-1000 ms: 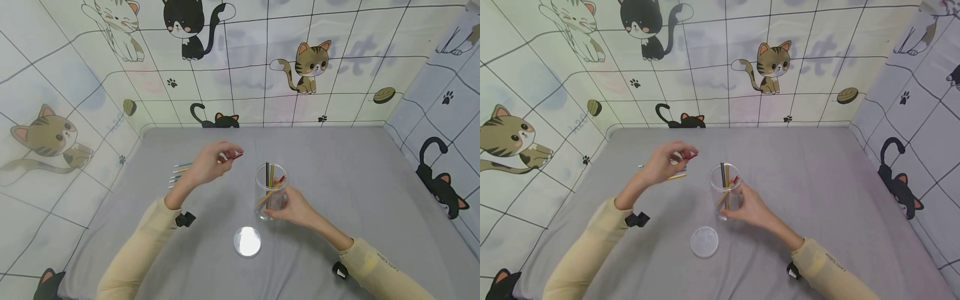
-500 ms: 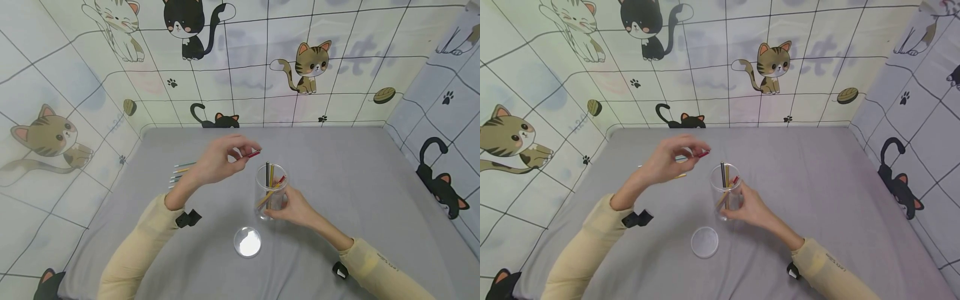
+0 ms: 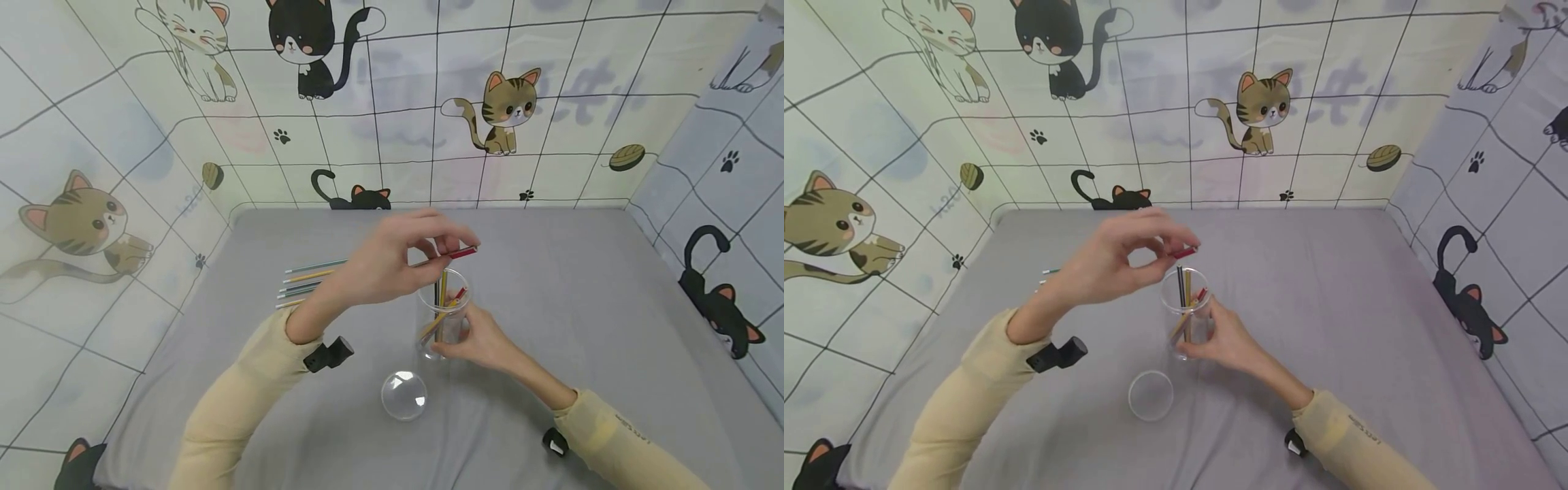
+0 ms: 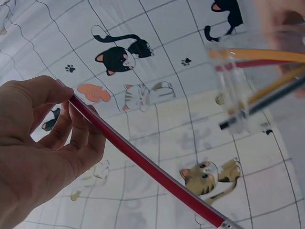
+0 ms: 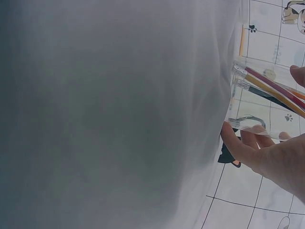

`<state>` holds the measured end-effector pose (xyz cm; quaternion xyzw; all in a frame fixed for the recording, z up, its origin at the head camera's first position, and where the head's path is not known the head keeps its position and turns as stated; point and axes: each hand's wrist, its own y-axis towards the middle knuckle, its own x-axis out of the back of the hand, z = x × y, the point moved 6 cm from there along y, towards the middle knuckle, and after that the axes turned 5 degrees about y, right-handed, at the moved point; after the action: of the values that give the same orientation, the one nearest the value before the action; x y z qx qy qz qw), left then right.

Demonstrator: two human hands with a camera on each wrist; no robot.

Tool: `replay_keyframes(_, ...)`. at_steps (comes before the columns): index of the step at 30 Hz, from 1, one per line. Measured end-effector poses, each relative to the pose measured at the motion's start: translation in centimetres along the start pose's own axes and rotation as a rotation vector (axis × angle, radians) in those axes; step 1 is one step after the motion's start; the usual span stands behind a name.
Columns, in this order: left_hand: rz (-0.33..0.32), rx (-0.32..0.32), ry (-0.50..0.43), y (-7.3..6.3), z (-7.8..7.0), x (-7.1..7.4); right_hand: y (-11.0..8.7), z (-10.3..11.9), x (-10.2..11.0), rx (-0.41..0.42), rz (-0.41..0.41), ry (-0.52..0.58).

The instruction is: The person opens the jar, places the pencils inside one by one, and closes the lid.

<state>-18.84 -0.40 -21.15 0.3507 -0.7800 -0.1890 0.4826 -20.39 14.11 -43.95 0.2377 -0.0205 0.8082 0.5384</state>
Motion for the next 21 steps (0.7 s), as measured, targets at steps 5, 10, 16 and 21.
replay_keyframes(5, 0.010, -0.049, -0.015, 1.5, -1.1, -0.5, -0.1, 0.1, 0.0, -0.017, 0.011, 0.020)
replay_keyframes(10, 0.015, -0.066, -0.044, 2.6, -1.9, -1.2, -0.1, 0.1, 0.1, -0.018, 0.015, 0.006)
replay_keyframes(16, 0.005, -0.082, -0.084, 3.3, -2.3, -2.0, -0.1, 0.1, 0.1, -0.025, 0.036, 0.030)
replay_keyframes(21, -0.003, -0.119, -0.109, 3.8, -2.4, -2.6, -0.1, 0.1, 0.1, -0.015, 0.038, 0.048)
